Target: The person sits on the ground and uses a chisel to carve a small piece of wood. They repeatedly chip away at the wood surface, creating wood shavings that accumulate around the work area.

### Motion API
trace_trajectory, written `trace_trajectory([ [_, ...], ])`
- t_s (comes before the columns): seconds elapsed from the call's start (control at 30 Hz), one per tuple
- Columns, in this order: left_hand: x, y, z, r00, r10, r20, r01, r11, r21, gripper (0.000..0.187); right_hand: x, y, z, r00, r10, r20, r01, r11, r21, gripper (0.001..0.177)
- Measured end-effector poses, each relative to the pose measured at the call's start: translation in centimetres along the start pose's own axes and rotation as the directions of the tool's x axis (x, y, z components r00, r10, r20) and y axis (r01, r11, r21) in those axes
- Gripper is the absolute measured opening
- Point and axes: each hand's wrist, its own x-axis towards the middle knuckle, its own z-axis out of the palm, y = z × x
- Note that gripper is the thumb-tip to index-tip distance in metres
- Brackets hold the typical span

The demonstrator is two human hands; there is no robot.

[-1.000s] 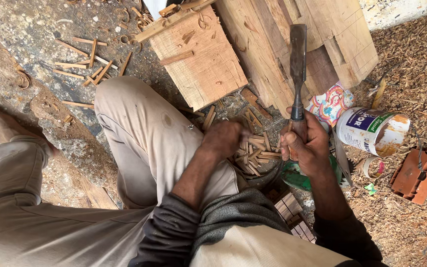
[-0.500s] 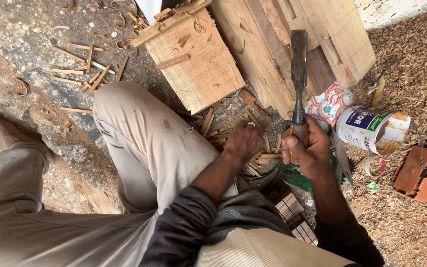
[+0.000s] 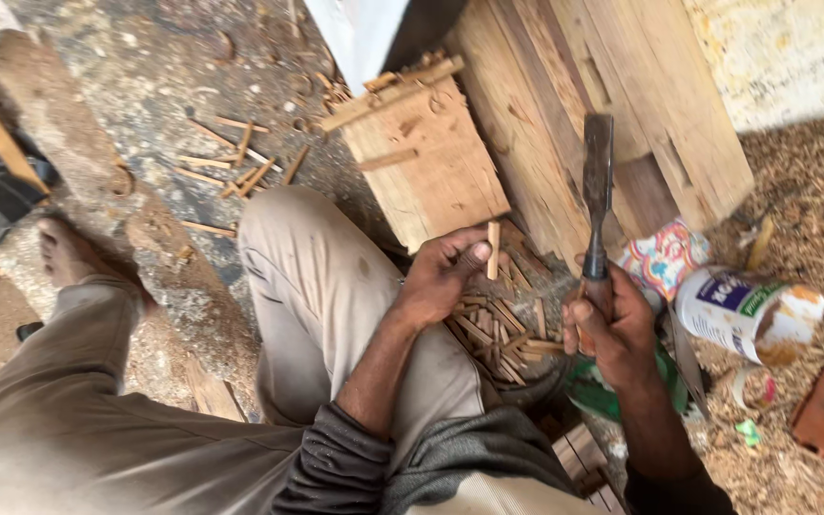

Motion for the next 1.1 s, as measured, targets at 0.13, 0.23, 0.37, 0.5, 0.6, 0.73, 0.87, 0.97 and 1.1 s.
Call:
trace_trajectory([
  [0.13, -0.1, 1.2, -0.9, 0.997, 0.047, -0.069, -0.057, 0.986, -0.159, 0.035, 0.3, 0.4, 0.8, 0.998, -0.028, 0.054, 0.028, 1.000, -0.001, 0.056],
  [0.23, 0.0, 1.8, -1.4, 0.978, 0.116, -0.174, -0.136, 0.985, -0.107, 0.047, 0.5, 0.7, 0.9, 0.997, -0.019, 0.081, 0.020, 1.000, -0.010, 0.055],
  [0.37, 0.2, 3.1, -3.0, 0.937, 0.135, -0.322, -0.195, 0.968, -0.161, 0.047, 0.8, 1.0, 1.3, 0.986, -0.048, 0.157, 0.043, 0.998, 0.039, 0.048],
  [0.5, 1.4, 5.1, -5.8, 0.831, 0.338, -0.441, -0.243, 0.935, 0.258, 0.028, 1.1, 1.4, 1.8, 0.990, 0.015, 0.140, -0.014, 1.000, -0.004, 0.054],
  [0.6, 2.9, 7.0, -8.1, 0.715, 0.562, -0.415, -0.291, 0.780, 0.554, 0.018, 1.5, 1.7, 2.3, 0.991, 0.094, 0.091, -0.091, 0.995, -0.030, 0.054],
  [0.73, 3.0, 8.0, -9.2, 0.689, 0.576, -0.441, -0.274, 0.769, 0.577, 0.026, 1.7, 1.8, 2.6, 0.988, 0.058, 0.143, -0.057, 0.998, -0.011, 0.053],
  [0.87, 2.2, 7.4, -9.2, 0.657, 0.630, -0.415, -0.288, 0.717, 0.634, 0.027, 2.1, 2.1, 2.7, 0.989, 0.081, 0.123, -0.077, 0.996, -0.044, 0.055],
  [0.97, 2.0, 7.0, -9.3, 0.609, 0.713, -0.349, -0.399, 0.655, 0.642, 0.013, 2.2, 2.0, 2.7, 0.987, 0.082, 0.141, -0.077, 0.996, -0.040, 0.055],
  [1.1, 2.2, 7.0, -9.6, 0.569, 0.745, -0.348, -0.317, 0.589, 0.744, 0.017, 2.5, 2.1, 2.9, 0.983, 0.059, 0.175, -0.058, 0.998, -0.011, 0.055],
])
